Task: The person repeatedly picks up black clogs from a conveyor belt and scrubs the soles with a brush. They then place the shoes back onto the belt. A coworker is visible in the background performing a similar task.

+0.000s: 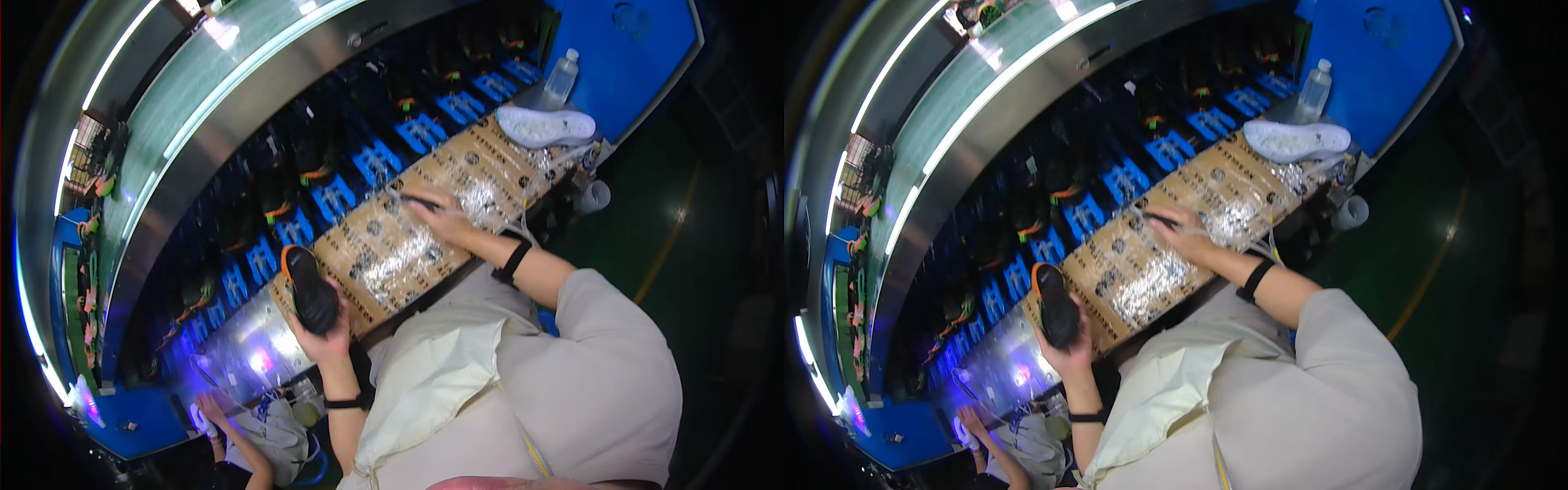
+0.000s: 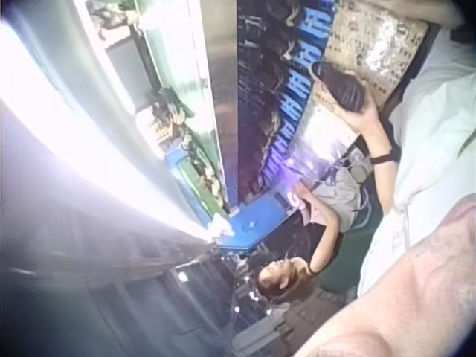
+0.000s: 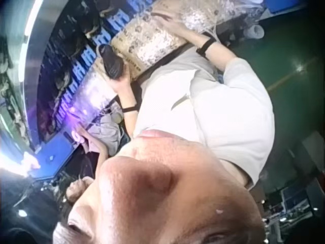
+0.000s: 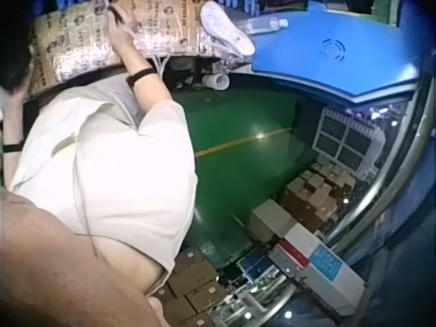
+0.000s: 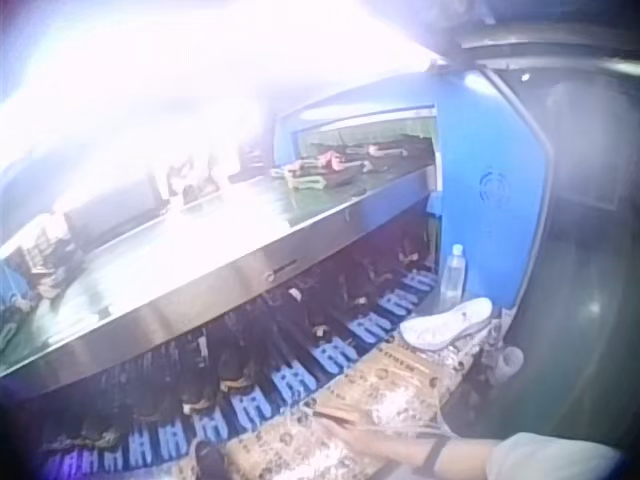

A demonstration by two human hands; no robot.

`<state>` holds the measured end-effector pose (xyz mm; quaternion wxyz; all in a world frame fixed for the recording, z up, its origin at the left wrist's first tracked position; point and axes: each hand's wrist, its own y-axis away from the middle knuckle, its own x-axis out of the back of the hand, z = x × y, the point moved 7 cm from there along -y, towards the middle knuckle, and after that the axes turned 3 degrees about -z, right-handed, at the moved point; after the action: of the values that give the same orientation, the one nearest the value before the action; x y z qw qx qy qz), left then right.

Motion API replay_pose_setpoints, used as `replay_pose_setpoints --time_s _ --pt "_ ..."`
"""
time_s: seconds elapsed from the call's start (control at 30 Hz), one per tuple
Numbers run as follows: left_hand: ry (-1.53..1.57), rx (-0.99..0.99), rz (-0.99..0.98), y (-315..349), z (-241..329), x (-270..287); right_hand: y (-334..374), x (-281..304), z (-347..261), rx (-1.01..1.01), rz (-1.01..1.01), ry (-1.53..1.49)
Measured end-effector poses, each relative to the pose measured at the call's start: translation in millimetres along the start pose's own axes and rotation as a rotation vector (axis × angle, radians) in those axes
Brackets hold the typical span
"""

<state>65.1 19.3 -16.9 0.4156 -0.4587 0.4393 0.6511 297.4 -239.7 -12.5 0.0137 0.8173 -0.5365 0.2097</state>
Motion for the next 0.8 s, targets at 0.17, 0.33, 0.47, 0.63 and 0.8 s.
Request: replay_pose_setpoints --time_s 0.17,0.33,0.47,0.63,0.8 --pt "-0.373 0.378 -0.022 6 -48 -75 -6 2 -3 0.280 0.064 0.019" --pt "-0.809 0.141 -0.163 -52 -78 -270 -2 -1 -6 0.260 0.046 0.060" --pt "-0.626 0.139 -0.698 -136 -121 -407 2 3 -13 0.192 0.050 -0.029" --pt "-1.126 0.096 -0.665 -144 -140 -415 0 3 -11 0.177 0.062 -0.082" --pt "-1.781 -0.700 -0.654 -150 -23 -412 -5 1 -3 0.209 0.055 -0.091"
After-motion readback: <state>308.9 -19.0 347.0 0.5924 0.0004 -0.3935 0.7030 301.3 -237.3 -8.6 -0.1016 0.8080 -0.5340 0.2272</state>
